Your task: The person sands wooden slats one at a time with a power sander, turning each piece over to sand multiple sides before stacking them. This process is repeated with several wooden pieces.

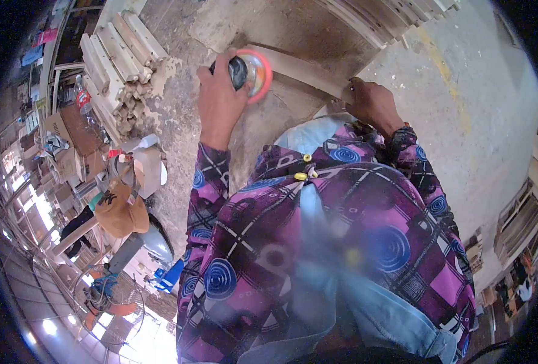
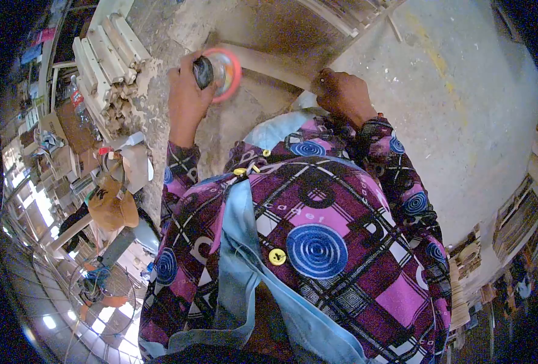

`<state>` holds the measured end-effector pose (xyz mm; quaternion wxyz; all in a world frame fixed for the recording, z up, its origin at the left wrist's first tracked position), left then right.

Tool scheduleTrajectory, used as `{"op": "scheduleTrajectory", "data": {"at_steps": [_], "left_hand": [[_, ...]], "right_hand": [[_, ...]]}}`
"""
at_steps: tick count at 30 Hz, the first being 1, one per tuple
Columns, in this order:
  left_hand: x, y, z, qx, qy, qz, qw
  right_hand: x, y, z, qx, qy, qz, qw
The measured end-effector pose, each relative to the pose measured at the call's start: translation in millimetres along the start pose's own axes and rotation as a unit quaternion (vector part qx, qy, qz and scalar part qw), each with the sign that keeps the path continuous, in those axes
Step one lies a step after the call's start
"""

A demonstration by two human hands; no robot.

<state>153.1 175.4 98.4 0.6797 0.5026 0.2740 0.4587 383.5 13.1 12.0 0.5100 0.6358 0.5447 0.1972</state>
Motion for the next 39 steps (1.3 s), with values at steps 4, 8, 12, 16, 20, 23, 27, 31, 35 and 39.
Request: {"op": "scheduleTrajectory", "data": {"at_steps": [4, 8, 12, 16, 20, 23, 27, 31, 35, 39], "left_hand": [[-6.4, -1.8, 20.0, 0.002, 0.023, -0.034, 0.999], [-17.1, -7.8, 23.9, -0.006, -0.017, -0.046, 0.999], [-0.8, -2.3, 5.4, -0.002, 0.010, -0.015, 1.000], [-8.2, -0.6, 16.8, 0.006, -0.002, -0.029, 1.000], [-1.6, -4.9, 12.8, 0.012, -0.011, -0.013, 1.000], [16.2, 0.1, -12.4, 0.033, -0.004, 0.032, 0.999], [15.0, 28.7, -38.2, 0.093, 0.068, 0.053, 0.992], [-19.7, 42.5, -86.6, 0.083, 0.107, 0.082, 0.987], [-54.9, 45.1, -115.9, 0.089, 0.161, 0.083, 0.979], [-80.9, 40.4, -132.0, -0.010, 0.196, 0.115, 0.974]], "right_hand": [[-0.1, -2.1, 3.5, 0.000, 0.005, 0.018, 1.000], [-1.8, -2.9, 3.6, 0.034, 0.016, 0.051, 0.998], [-2.1, -6.4, 6.8, 0.035, 0.014, 0.068, 0.997], [-0.2, -7.3, 6.0, 0.017, 0.006, 0.047, 0.999], [-0.5, -7.8, 6.5, 0.011, 0.019, 0.051, 0.998], [-0.5, -6.8, 4.4, 0.012, 0.018, 0.051, 0.998], [-5.2, -1.5, 2.5, 0.020, 0.026, 0.029, 0.999], [-16.6, 10.5, -10.4, 0.001, -0.001, 0.023, 1.000], [-12.3, 24.5, -39.5, 0.037, 0.061, 0.037, 0.997], [-4.3, 37.7, -77.8, 0.066, 0.127, 0.084, 0.986]]}}
Point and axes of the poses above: each hand's wrist, its own x-axis towards the middle knuckle, its own y-axis out of the back of the hand, z = x × y, the point moved 4 cm from there along x, towards the middle knuckle, and after that the axes turned 9 degrees about z, right-handed, at the moved point
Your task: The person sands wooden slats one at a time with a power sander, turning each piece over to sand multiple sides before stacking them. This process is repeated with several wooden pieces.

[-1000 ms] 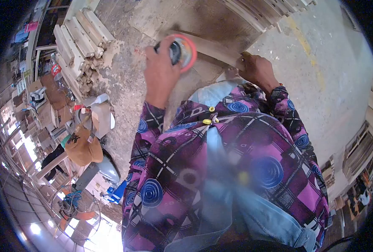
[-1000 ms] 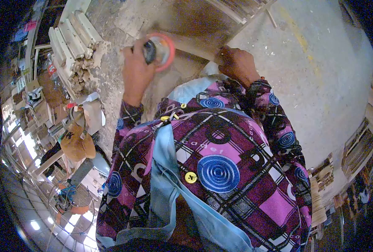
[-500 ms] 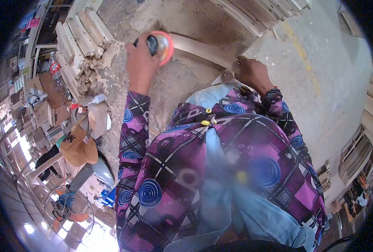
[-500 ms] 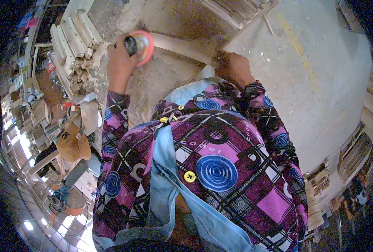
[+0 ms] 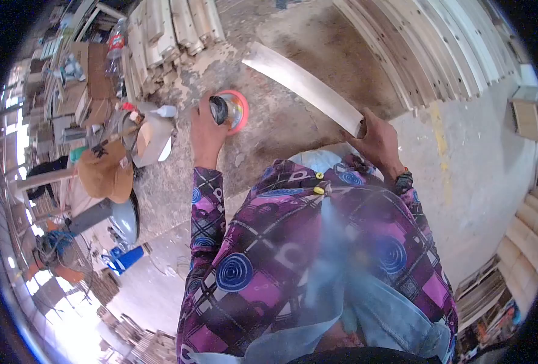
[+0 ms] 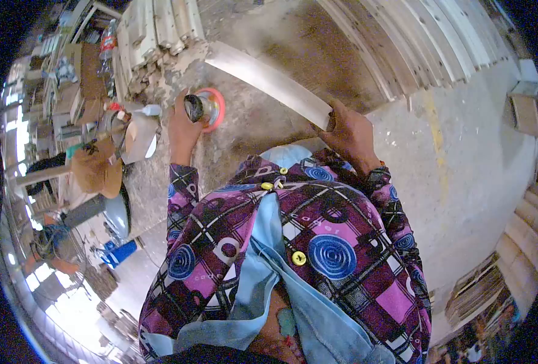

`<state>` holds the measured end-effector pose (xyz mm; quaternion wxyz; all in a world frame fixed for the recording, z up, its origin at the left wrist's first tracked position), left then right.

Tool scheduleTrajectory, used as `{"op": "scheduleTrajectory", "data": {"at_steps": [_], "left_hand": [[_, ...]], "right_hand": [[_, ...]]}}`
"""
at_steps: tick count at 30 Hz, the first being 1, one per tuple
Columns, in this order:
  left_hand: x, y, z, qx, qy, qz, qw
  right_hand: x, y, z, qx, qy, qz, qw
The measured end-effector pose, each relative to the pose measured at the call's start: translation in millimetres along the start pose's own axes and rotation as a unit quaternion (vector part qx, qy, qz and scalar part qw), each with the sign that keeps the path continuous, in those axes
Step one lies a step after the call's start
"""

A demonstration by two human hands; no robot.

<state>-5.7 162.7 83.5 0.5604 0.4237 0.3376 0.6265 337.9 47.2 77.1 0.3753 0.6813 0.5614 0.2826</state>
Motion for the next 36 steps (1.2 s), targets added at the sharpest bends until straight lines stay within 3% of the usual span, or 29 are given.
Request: {"op": "scheduleTrajectory", "data": {"at_steps": [4, 6, 7, 8, 9, 13, 15, 17, 19, 20, 21, 24, 25, 27, 31, 32, 34, 36], "left_hand": [[-4.1, 14.1, -3.3, -0.014, -0.065, 0.009, 0.998], [3.1, 35.6, 9.4, -0.112, -0.116, 0.141, 0.977], [6.6, 42.4, 22.4, -0.112, -0.109, 0.140, 0.978], [11.1, 47.1, 35.1, -0.292, -0.026, 0.107, 0.950], [14.3, 46.6, 43.8, -0.460, 0.058, 0.071, 0.883], [28.7, 42.5, 61.4, -0.451, 0.050, 0.037, 0.890], [32.5, 32.0, 47.2, -0.526, 0.134, -0.002, 0.840], [33.0, 29.2, 36.5, -0.517, 0.186, 0.031, 0.835], [43.0, 16.5, 14.9, -0.520, 0.217, 0.034, 0.826], [48.8, 12.9, 9.2, -0.548, 0.207, 0.027, 0.810], [49.7, 10.9, 8.3, -0.570, 0.222, 0.028, 0.790], [47.5, -0.2, -5.8, -0.596, 0.239, 0.024, 0.766], [47.0, -3.6, -12.4, -0.616, 0.245, 0.029, 0.748], [45.8, -5.7, -25.5, -0.624, 0.257, 0.024, 0.738], [37.2, -5.8, -26.8, -0.627, 0.304, 0.037, 0.716], [37.0, -7.1, -28.4, -0.623, 0.308, 0.032, 0.718], [30.3, -4.5, -14.6, -0.601, 0.284, 0.025, 0.747], [21.2, -1.7, -1.3, -0.577, 0.261, 0.021, 0.774]], "right_hand": [[9.1, 8.2, -29.1, 0.028, 0.019, 0.012, 0.999], [13.5, 1.6, -35.5, 0.020, 0.033, 0.007, 0.999], [13.5, -1.1, -37.1, 0.013, 0.040, 0.006, 0.999], [12.7, -2.8, -39.9, 0.010, 0.040, -0.002, 0.999], [12.6, -4.2, -45.9, -0.007, 0.065, 0.012, 0.998], [12.7, -9.4, -56.9, -0.006, 0.086, -0.019, 0.996], [17.3, 0.1, -56.8, 0.039, 0.087, -0.071, 0.993], [20.3, 2.2, -39.1, 0.081, 0.075, -0.121, 0.986], [24.8, 1.0, -4.8, 0.232, 0.004, -0.244, 0.942], [25.3, 0.6, 9.0, 0.340, -0.051, -0.294, 0.892], [24.9, 3.2, 23.6, 0.337, -0.066, -0.283, 0.896], [18.4, 0.3, 61.1, 0.573, -0.149, -0.163, 0.789], [18.1, 4.5, 58.3, 0.572, -0.153, -0.154, 0.791], [17.9, 10.9, 45.6, 0.665, -0.222, -0.140, 0.699], [23.3, 1.1, 51.0, 0.710, -0.199, -0.169, 0.654], [24.1, 2.4, 47.6, 0.711, -0.198, -0.167, 0.654], [23.8, 5.8, 41.4, 0.577, -0.195, -0.140, 0.781], [24.2, 5.0, 41.0, 0.551, -0.177, -0.128, 0.806]]}}
Point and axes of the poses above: each hand's wrist, its own x-axis towards the middle knuckle, its own y-axis out of the back of the hand, z = x × y, the point moved 4 cm from there along x, towards the middle knuckle, and after that the axes turned 9 degrees about z, right-handed, at the moved point
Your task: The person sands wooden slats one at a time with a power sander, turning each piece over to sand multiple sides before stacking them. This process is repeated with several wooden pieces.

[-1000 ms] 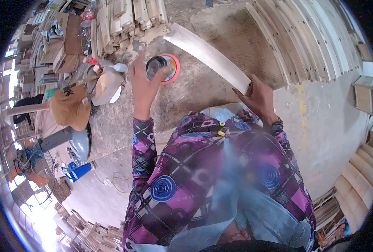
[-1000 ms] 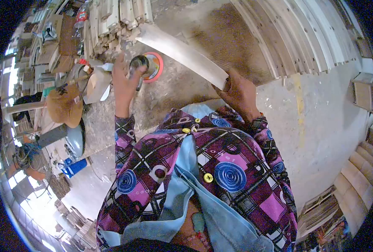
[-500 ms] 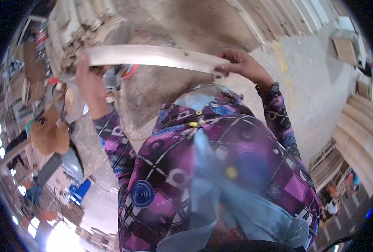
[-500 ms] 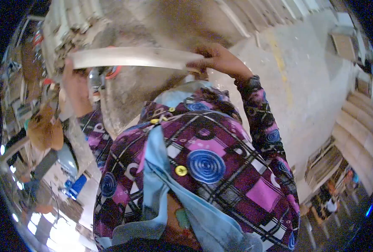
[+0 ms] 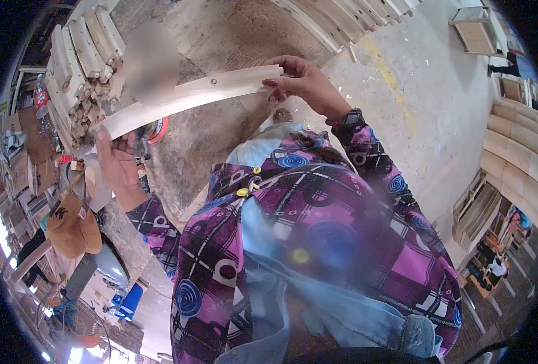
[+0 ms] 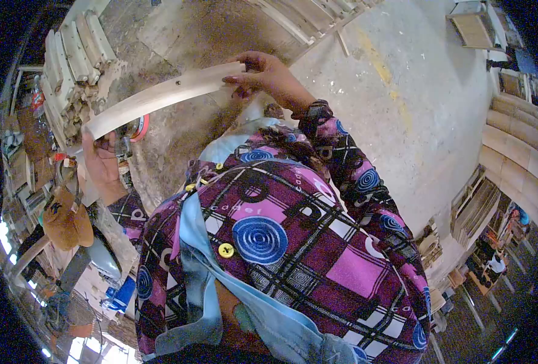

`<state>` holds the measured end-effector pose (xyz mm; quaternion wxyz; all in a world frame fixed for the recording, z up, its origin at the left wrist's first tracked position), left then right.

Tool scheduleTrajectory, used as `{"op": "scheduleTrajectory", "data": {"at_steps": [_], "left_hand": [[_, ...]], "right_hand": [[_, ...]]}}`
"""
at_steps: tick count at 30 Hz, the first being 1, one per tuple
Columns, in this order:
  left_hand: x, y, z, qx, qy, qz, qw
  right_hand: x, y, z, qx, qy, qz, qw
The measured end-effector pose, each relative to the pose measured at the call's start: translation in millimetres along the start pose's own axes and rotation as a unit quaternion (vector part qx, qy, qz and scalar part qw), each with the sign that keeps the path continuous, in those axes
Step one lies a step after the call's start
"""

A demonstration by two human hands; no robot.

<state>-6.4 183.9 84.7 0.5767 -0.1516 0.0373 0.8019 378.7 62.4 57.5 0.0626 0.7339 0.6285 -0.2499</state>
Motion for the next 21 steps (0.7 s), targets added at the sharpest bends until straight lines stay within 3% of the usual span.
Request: {"op": "scheduleTrajectory", "data": {"at_steps": [2, 3, 5, 8, 13, 17, 19, 21], "left_hand": [[-14.0, -10.7, 3.5, -0.010, -0.023, -0.036, 0.999], [-18.2, -11.2, 5.5, -0.010, -0.025, -0.035, 0.999], [-26.5, -17.1, 0.9, -0.080, 0.090, -0.106, 0.987], [-24.4, -12.4, -15.8, -0.078, 0.124, -0.118, 0.982], [-31.6, -22.5, -10.8, -0.110, 0.058, -0.124, 0.984], [-29.7, -31.8, -6.7, -0.080, 0.020, -0.138, 0.987], [-32.1, -37.4, -5.5, -0.111, 0.043, -0.142, 0.983], [-31.1, -39.4, -6.5, -0.142, 0.066, -0.143, 0.977]], "right_hand": [[5.1, 4.9, 5.1, -0.035, 0.023, 0.005, 0.999], [8.3, 9.7, 6.6, 0.020, 0.062, -0.002, 0.998], [10.4, 22.1, 11.5, 0.074, 0.102, -0.011, 0.992], [6.5, 27.9, 3.6, 0.100, 0.106, -0.007, 0.989], [7.8, 26.1, 3.8, 0.207, 0.106, -0.004, 0.973], [-2.9, 22.3, -2.7, 0.162, 0.068, 0.048, 0.983], [-2.5, 22.1, -1.0, 0.291, 0.093, 0.010, 0.952], [-4.9, 25.0, -4.9, 0.272, 0.089, 0.008, 0.958]]}}
Point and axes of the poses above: each hand's wrist, its own x-axis towards the middle knuckle, its own y-axis out of the back of the hand, z = x × y, the point moved 4 cm from there along x, towards the middle knuckle, and after that the axes turned 9 degrees about z, right-handed, at the moved point
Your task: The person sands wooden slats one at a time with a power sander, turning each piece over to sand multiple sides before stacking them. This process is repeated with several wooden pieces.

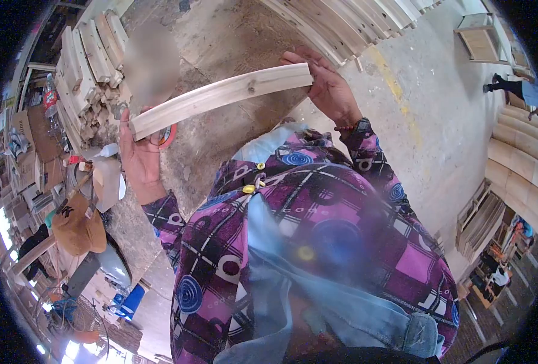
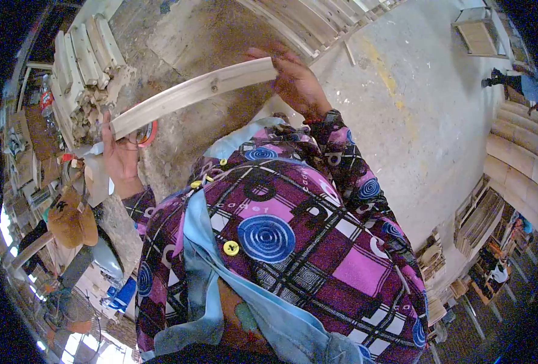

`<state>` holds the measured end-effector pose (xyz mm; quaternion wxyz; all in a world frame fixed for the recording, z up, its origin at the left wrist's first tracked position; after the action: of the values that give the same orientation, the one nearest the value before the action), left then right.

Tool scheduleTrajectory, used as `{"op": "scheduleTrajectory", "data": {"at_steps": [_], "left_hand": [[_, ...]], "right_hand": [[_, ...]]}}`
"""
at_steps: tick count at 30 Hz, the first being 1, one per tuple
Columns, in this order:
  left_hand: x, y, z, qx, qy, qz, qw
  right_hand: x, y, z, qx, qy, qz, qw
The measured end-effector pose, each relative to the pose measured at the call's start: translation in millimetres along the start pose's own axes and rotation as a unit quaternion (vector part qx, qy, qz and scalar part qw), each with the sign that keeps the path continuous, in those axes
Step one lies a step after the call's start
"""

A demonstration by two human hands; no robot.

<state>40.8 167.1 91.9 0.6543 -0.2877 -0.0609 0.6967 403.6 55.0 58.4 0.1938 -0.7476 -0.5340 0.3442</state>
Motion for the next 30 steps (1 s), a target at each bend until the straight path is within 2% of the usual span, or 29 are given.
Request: {"op": "scheduleTrajectory", "data": {"at_steps": [2, 5, 6, 8, 12, 14, 17, 18, 19, 20, 21, 22, 23, 24, 26, 27, 28, 29, 30], "left_hand": [[7.3, 5.0, -3.9, -0.081, 0.037, -0.041, 0.995], [13.5, 12.0, -1.3, -0.089, 0.045, -0.027, 0.995], [14.9, 11.9, 2.5, -0.085, 0.034, -0.019, 0.996], [15.0, 1.0, -0.8, -0.080, 0.041, -0.039, 0.995], [16.6, -1.8, 4.5, -0.114, 0.036, -0.021, 0.993], [21.2, -5.4, -6.0, -0.134, 0.053, -0.039, 0.989], [28.9, -0.7, -25.0, -0.203, 0.101, -0.009, 0.974], [28.2, -5.9, -28.3, -0.213, 0.110, -0.050, 0.970], [25.9, -12.7, -35.3, -0.223, 0.116, -0.087, 0.964], [15.7, -23.5, -47.8, -0.248, 0.154, -0.134, 0.947], [9.1, -33.2, -57.8, -0.269, 0.184, -0.177, 0.929], [6.1, -42.6, -70.6, -0.272, 0.199, -0.200, 0.920], [2.8, -48.2, -89.5, -0.199, 0.216, -0.191, 0.937], [-0.7, -53.3, -100.6, -0.125, 0.225, -0.179, 0.950], [-10.8, -80.8, -104.6, -0.099, 0.216, -0.219, 0.947], [-12.6, -96.2, -104.9, -0.075, 0.200, -0.253, 0.943], [-10.2, -103.4, -110.3, -0.036, 0.224, -0.229, 0.946], [-4.6, -112.1, -116.6, 0.002, 0.247, -0.220, 0.944], [1.7, -112.7, -123.1, 0.001, 0.249, -0.210, 0.945]], "right_hand": [[-2.2, 0.5, -0.6, -0.017, -0.009, -0.007, 1.000], [-1.4, -0.6, 3.4, -0.040, 0.012, 0.018, 0.999], [0.3, 2.4, 4.3, -0.001, 0.003, -0.001, 1.000], [-0.9, 5.1, 3.2, -0.054, 0.005, 0.001, 0.999], [1.1, 15.9, 15.4, -0.119, -0.041, 0.006, 0.992], [-2.5, 29.1, 17.8, -0.304, -0.130, 0.013, 0.944], [-13.9, 28.8, 21.4, -0.321, -0.176, 0.021, 0.930], [-23.5, 15.0, 15.4, -0.332, -0.170, 0.040, 0.927], [-24.1, 23.3, 19.8, -0.388, -0.120, 0.029, 0.914], [-31.8, 37.7, 31.2, -0.276, -0.174, 0.019, 0.945], [-43.8, 22.4, 26.5, -0.192, -0.176, 0.014, 0.965], [-50.0, 19.7, 26.1, -0.154, -0.197, 0.018, 0.968], [-54.8, 10.5, 23.5, -0.127, -0.185, -0.008, 0.975], [-54.5, 18.3, 34.8, -0.141, -0.177, 0.016, 0.974], [-57.8, 27.9, 46.7, -0.104, -0.241, 0.012, 0.965], [-60.3, 38.4, 56.1, -0.168, -0.171, 0.026, 0.970], [-66.6, 44.8, 63.0, -0.235, -0.097, 0.048, 0.966], [-77.7, 33.6, 57.0, -0.314, 0.025, 0.054, 0.947], [-89.7, 22.1, 46.0, -0.400, 0.144, 0.067, 0.903]]}}
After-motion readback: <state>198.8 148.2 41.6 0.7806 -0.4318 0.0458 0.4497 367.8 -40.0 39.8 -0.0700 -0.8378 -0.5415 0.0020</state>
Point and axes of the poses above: each hand's wrist, its own x-axis towards the middle knuckle, its own y-axis out of the back of the hand, z = x × y, the point moved 4 cm from there along x, towards the middle knuckle, and after that the axes turned 9 degrees about z, right-handed, at the moved point
